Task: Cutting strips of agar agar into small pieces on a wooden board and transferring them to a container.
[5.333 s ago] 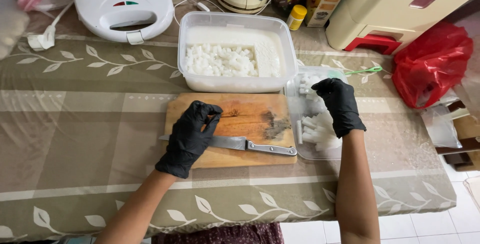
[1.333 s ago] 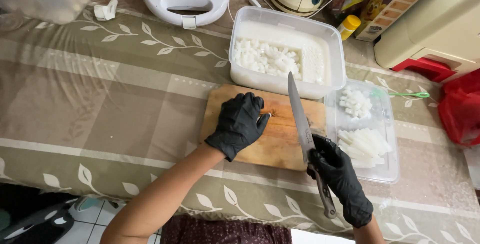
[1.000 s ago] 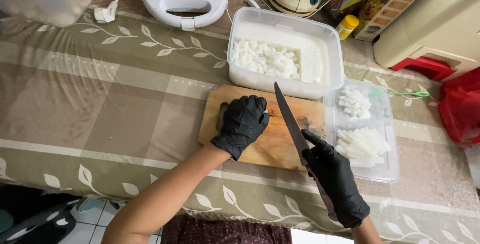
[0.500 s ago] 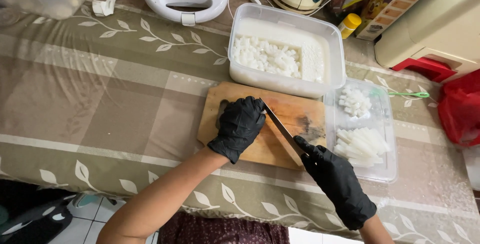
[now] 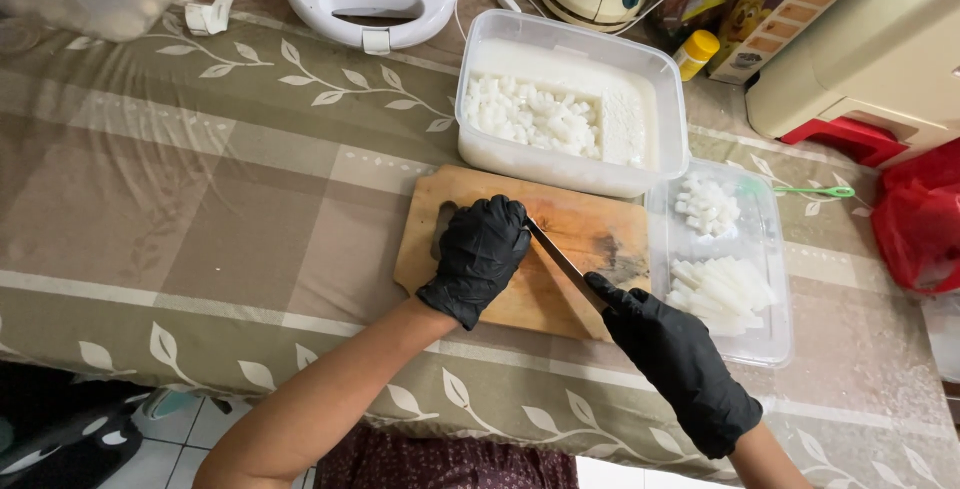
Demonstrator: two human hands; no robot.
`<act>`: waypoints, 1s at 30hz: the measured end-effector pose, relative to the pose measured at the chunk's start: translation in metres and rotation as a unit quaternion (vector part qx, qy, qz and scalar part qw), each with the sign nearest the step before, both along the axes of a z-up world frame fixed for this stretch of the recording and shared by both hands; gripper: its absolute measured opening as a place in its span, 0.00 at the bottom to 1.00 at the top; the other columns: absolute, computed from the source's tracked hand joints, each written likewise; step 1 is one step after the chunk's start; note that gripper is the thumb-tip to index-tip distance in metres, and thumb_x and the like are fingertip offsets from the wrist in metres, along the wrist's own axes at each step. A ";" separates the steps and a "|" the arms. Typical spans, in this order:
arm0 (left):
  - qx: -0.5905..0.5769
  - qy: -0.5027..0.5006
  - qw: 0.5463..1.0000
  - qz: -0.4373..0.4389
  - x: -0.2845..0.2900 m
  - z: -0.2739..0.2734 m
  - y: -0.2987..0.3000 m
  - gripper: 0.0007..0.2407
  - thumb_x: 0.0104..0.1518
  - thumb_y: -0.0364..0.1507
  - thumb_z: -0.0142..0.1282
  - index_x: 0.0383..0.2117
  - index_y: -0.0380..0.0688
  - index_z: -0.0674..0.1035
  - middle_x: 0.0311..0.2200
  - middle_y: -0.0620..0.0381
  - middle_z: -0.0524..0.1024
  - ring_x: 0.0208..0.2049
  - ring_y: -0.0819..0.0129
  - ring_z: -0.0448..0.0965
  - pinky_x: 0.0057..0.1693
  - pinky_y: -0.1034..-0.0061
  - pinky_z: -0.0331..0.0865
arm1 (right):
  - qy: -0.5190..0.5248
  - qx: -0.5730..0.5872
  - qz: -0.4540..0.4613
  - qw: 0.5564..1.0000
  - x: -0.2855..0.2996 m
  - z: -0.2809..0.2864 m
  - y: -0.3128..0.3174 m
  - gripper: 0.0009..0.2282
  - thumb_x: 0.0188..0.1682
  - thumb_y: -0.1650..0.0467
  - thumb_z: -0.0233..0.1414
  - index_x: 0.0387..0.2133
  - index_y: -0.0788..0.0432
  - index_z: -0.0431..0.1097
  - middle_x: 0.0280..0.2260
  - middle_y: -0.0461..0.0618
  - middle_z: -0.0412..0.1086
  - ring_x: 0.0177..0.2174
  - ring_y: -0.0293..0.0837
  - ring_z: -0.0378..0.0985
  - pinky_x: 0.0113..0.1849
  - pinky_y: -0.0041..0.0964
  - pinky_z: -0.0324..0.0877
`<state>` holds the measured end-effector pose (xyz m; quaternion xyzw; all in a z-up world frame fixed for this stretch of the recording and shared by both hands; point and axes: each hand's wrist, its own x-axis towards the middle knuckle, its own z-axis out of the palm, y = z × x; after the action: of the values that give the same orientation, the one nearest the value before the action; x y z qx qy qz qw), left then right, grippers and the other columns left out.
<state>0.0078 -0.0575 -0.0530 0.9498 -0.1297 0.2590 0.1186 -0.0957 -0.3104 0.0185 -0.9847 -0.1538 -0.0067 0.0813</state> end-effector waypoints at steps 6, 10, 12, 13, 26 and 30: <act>-0.001 -0.025 0.999 -0.039 -0.001 0.000 0.009 0.07 0.62 0.38 0.53 0.30 0.53 0.74 0.25 0.59 0.71 0.29 0.58 0.77 0.41 0.62 0.73 | 0.033 0.015 -0.020 0.999 0.010 0.008 0.014 0.25 0.48 0.67 0.54 0.61 0.32 0.64 0.39 0.34 0.80 0.26 0.41 0.83 0.29 0.42 0.77; 0.005 -0.062 0.997 -0.047 0.018 -0.059 0.001 0.09 0.63 0.40 0.53 0.39 0.52 0.76 0.31 0.55 0.74 0.36 0.55 0.78 0.45 0.61 0.75 | -0.005 -0.058 -0.020 0.998 0.020 -0.014 0.009 0.27 0.47 0.61 0.55 0.63 0.31 0.62 0.40 0.44 0.79 0.40 0.58 0.81 0.38 0.56 0.79; 0.011 -0.085 0.996 -0.036 0.027 -0.088 -0.001 0.12 0.64 0.42 0.52 0.45 0.52 0.77 0.37 0.52 0.76 0.41 0.53 0.78 0.49 0.58 0.74 | -0.042 -0.091 0.024 0.995 0.025 -0.018 0.010 0.28 0.47 0.63 0.56 0.64 0.34 0.61 0.40 0.44 0.79 0.40 0.55 0.82 0.38 0.54 0.79; -0.002 -0.085 0.995 -0.046 0.027 -0.087 0.002 0.13 0.65 0.41 0.52 0.46 0.50 0.77 0.39 0.49 0.76 0.43 0.51 0.78 0.51 0.58 0.73 | 0.016 -0.055 -0.031 0.998 0.027 -0.015 0.016 0.27 0.47 0.60 0.55 0.62 0.25 0.60 0.39 0.38 0.79 0.39 0.52 0.83 0.38 0.51 0.80; -0.076 -0.006 0.997 -0.026 -0.008 0.001 0.004 0.05 0.59 0.34 0.53 0.26 0.55 0.74 0.24 0.62 0.71 0.28 0.58 0.74 0.49 0.49 0.67 | -0.014 0.031 -0.035 0.999 0.000 -0.018 0.003 0.25 0.47 0.68 0.55 0.59 0.31 0.67 0.33 0.39 0.79 0.24 0.47 0.79 0.27 0.45 0.73; -0.074 -0.008 0.997 -0.030 -0.009 -0.001 0.005 0.04 0.58 0.33 0.53 0.26 0.54 0.74 0.25 0.62 0.71 0.29 0.59 0.74 0.49 0.50 0.67 | -0.026 0.037 -0.020 0.999 -0.001 -0.023 0.000 0.26 0.48 0.69 0.55 0.62 0.33 0.65 0.29 0.35 0.75 0.23 0.37 0.72 0.25 0.41 0.70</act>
<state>-0.0011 -0.0527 -0.0542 0.9321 -0.1393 0.2716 0.1948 -0.0963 -0.3100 -0.0041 -0.9834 -0.1353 -0.0396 0.1139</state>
